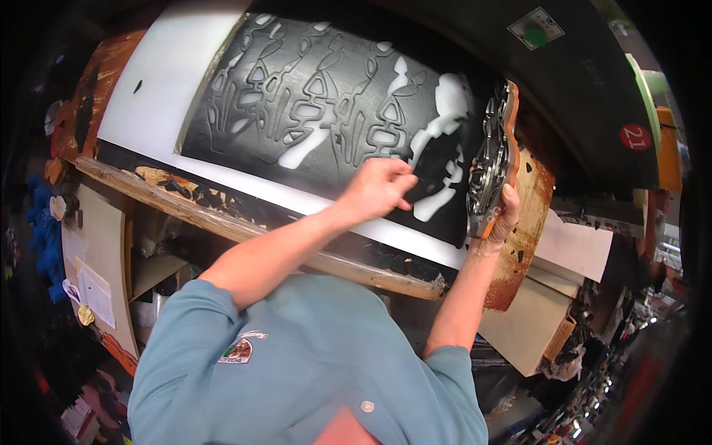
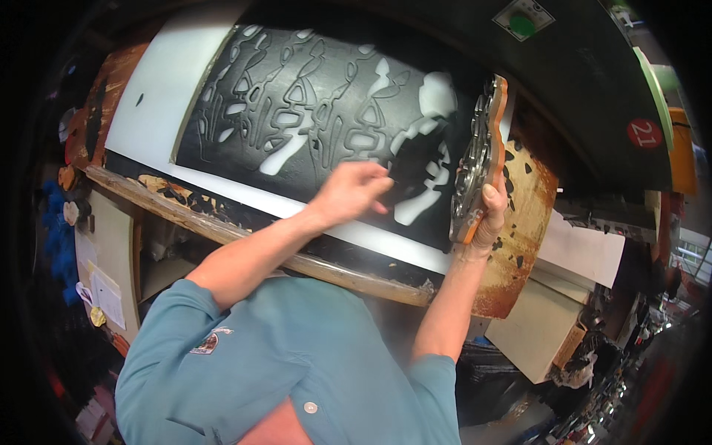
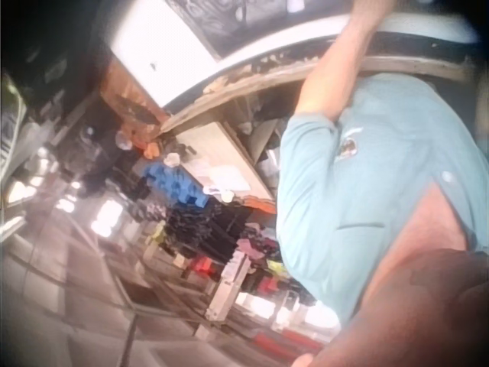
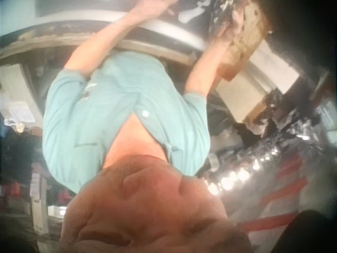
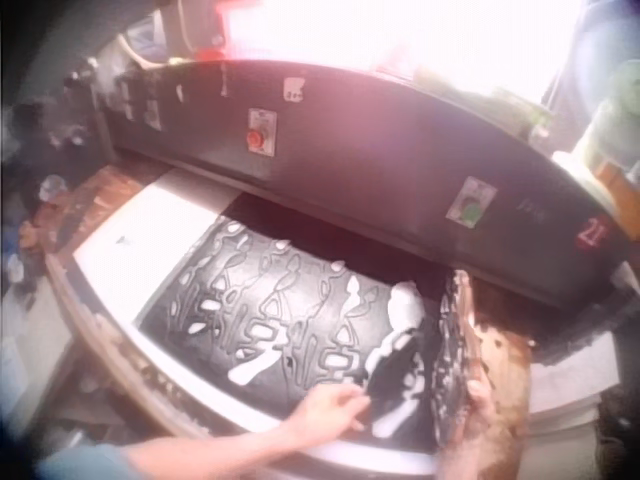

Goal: The person places a large black sheet on a workbench, then uses a wooden tool to press and smooth a black stencil onto the sheet. They peel away excess material to reveal a pattern, then repeat the process with a second sheet.

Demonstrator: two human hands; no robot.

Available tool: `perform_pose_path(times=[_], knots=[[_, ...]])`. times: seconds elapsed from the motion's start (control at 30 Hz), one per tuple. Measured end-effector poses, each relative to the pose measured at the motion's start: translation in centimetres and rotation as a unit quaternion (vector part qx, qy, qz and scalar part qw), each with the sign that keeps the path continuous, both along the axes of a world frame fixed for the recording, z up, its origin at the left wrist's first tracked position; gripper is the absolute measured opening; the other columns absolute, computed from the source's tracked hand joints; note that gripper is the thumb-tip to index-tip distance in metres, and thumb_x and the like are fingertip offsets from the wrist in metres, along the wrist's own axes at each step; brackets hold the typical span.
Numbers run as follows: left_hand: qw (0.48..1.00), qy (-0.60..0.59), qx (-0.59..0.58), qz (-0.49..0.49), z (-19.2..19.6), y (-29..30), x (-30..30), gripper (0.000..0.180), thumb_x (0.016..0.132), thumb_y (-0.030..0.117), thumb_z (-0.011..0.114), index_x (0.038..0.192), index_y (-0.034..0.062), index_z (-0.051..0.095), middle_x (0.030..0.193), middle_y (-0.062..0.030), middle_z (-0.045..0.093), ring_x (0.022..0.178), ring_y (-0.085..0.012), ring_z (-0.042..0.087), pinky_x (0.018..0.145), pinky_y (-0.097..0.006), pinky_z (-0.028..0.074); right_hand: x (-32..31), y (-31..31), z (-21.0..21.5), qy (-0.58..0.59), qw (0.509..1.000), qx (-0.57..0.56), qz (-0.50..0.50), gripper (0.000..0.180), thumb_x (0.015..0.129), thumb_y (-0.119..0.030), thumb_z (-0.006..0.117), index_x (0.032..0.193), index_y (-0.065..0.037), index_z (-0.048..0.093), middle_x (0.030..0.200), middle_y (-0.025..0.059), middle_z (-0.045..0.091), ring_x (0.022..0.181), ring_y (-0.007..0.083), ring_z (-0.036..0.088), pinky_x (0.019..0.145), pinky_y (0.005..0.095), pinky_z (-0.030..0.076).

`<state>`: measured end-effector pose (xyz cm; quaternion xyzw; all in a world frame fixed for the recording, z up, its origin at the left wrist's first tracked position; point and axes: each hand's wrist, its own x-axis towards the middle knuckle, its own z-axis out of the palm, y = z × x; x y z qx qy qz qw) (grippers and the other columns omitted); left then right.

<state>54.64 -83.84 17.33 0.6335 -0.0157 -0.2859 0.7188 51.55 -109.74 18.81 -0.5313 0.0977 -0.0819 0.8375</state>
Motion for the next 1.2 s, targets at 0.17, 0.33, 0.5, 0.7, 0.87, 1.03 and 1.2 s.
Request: perform_pose_path(times=[0.17, 0.33, 0.5, 0.7, 0.87, 1.03, 1.2], knots=[[0.993, 0.058, -0.072, 0.069, 0.1, 4.8, 0.3, 0.029, 0.108, 0.018, 0.067, 0.123, -0.007, 0.068, 0.105, -0.0084, 0.074, 0.084, -0.0149, 0.073, 0.072, -0.027, 0.061, -3.7, -0.9, 1.9, 0.018, 0.988, -0.14, -0.063, 0.075, 0.091, -0.026, 0.072, 0.152, 0.01, 0.049, 0.126, 0.0203, 0.069, 0.107, 0.0238, 0.071, 0.091, 0.0306, 0.058], [0.996, 0.037, -0.054, 0.06, 0.1, 4.7, 0.2, 0.031, 0.106, 0.019, 0.07, 0.125, -0.0062, 0.069, 0.102, -0.0018, 0.07, 0.084, -0.0088, 0.067, 0.076, -0.028, 0.062, -7.0, 0.8, 1.9, 0.099, 0.937, -0.325, -0.084, 0.089, 0.082, -0.019, 0.086, 0.157, 0.008, 0.047, 0.148, 0.0205, 0.06, 0.131, 0.0283, 0.062, 0.114, 0.0401, 0.047], [0.996, 0.008, -0.055, 0.065, 0.1, 4.0, -0.2, 0.028, 0.106, 0.02, 0.072, 0.125, -0.0009, 0.073, 0.098, 0.0027, 0.07, 0.09, -0.0056, 0.064, 0.078, -0.029, 0.061, -6.1, 3.9, 2.2, 0.062, 0.702, -0.708, -0.056, 0.088, 0.075, -0.022, 0.094, 0.152, -0.001, 0.057, 0.154, 0.025, 0.05, 0.14, 0.043, 0.05, 0.115, 0.0515, 0.045], [0.995, -0.032, -0.092, 0.018, 0.1, 3.3, 0.1, 0.029, 0.107, 0.022, 0.07, 0.125, -0.0006, 0.074, 0.102, 0.0012, 0.072, 0.089, -0.0062, 0.064, 0.077, -0.026, 0.057, 0.1, 8.4, 3.1, -0.174, 0.777, -0.604, 0.041, 0.065, 0.079, -0.02, 0.093, 0.136, 0.0, 0.07, 0.108, 0.0151, 0.067, 0.099, 0.0295, 0.064, 0.089, 0.0397, 0.053], [0.991, -0.032, -0.123, 0.034, 0.2, 2.7, 1.1, 0.026, 0.107, 0.02, 0.07, 0.123, 0.0, 0.074, 0.097, 0.002, 0.071, 0.082, -0.0054, 0.062, 0.074, -0.025, 0.055, 3.0, 9.4, 2.2, -0.19, 0.819, -0.535, 0.084, 0.033, 0.09, -0.008, 0.081, 0.121, 0.002, 0.076, 0.077, 0.0086, 0.062, 0.071, 0.0231, 0.058, 0.066, 0.0347, 0.049], [0.994, -0.05, -0.093, 0.035, 0.4, 2.6, 1.2, 0.023, 0.108, 0.021, 0.068, 0.117, 0.0007, 0.075, 0.091, 0.003, 0.07, 0.079, -0.0049, 0.062, 0.072, -0.024, 0.055, 3.6, 9.2, 1.7, -0.071, 0.886, -0.452, 0.078, 0.017, 0.101, -0.007, 0.071, 0.111, 0.005, 0.078, 0.078, 0.0095, 0.068, 0.069, 0.0176, 0.061, 0.062, 0.0329, 0.049], [0.997, -0.018, -0.049, 0.065, -0.1, 4.1, 0.2, 0.023, 0.109, 0.021, 0.065, 0.116, 0.0023, 0.076, 0.091, 0.0029, 0.069, 0.079, -0.0045, 0.061, 0.07, -0.023, 0.054, 5.5, 5.7, -1.1, -0.063, 0.856, -0.504, -0.093, 0.025, 0.107, -0.016, 0.064, 0.093, 0.001, 0.076, 0.079, 0.0027, 0.07, 0.067, 0.0102, 0.057, 0.06, 0.0311, 0.045]])
